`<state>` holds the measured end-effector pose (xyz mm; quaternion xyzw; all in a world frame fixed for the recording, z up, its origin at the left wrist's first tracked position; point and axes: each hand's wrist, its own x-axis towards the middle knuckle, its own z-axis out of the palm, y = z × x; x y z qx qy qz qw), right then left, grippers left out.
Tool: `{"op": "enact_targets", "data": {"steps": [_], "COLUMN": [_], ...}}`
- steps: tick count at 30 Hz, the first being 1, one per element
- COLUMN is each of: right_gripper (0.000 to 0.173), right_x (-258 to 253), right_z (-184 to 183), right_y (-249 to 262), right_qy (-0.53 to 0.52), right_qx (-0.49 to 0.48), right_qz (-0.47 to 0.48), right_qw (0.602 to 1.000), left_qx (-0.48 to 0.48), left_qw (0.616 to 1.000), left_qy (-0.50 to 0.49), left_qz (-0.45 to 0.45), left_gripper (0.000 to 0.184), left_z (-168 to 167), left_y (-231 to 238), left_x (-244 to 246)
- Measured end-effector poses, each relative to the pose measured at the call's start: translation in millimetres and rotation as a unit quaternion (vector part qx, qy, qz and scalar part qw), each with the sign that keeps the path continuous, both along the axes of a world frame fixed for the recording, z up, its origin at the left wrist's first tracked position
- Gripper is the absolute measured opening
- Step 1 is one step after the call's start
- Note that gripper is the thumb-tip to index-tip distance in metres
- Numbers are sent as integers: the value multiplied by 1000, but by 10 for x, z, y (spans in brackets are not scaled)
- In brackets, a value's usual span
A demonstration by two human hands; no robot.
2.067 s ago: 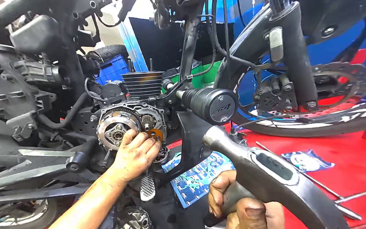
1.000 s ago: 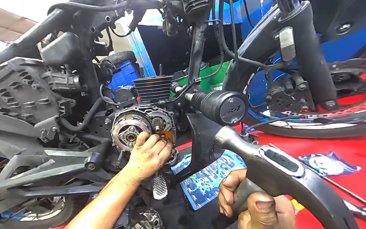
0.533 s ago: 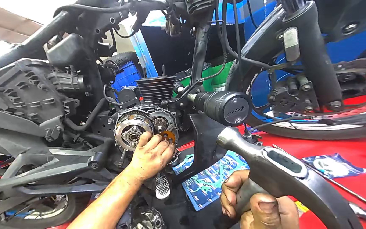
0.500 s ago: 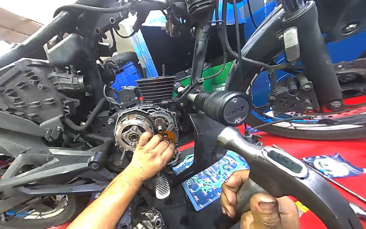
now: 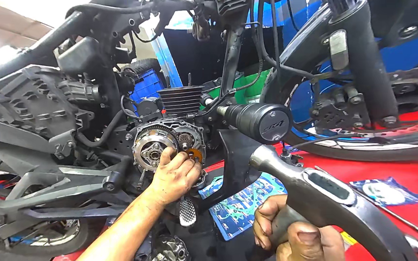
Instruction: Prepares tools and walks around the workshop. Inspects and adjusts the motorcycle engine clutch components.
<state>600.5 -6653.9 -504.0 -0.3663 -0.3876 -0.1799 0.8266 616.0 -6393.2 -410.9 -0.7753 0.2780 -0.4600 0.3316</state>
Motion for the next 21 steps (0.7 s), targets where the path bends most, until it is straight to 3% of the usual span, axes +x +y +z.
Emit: {"op": "enact_targets", "data": {"steps": [10, 14, 17, 21], "right_gripper": [47, 50, 48, 53], "right_x": [29, 50, 147, 267], "right_z": [-42, -154, -504, -962], "right_y": [-9, 177, 476, 815], "right_qy": [-4, 7, 17, -21], "right_qx": [-19, -23, -38, -152], "right_qz": [38, -30, -75, -232], "right_qw": [999, 999, 996, 961], "left_qx": [-10, -25, -29, -24], "left_qw": [1000, 999, 998, 999], "left_qy": [10, 30, 40, 32], "left_qz": [10, -9, -28, -24], "left_gripper": [18, 18, 18, 17], "left_z": [-26, -23, 6, 23], "left_y": [-39, 82, 121, 116], "left_x": [14, 53, 76, 94]}}
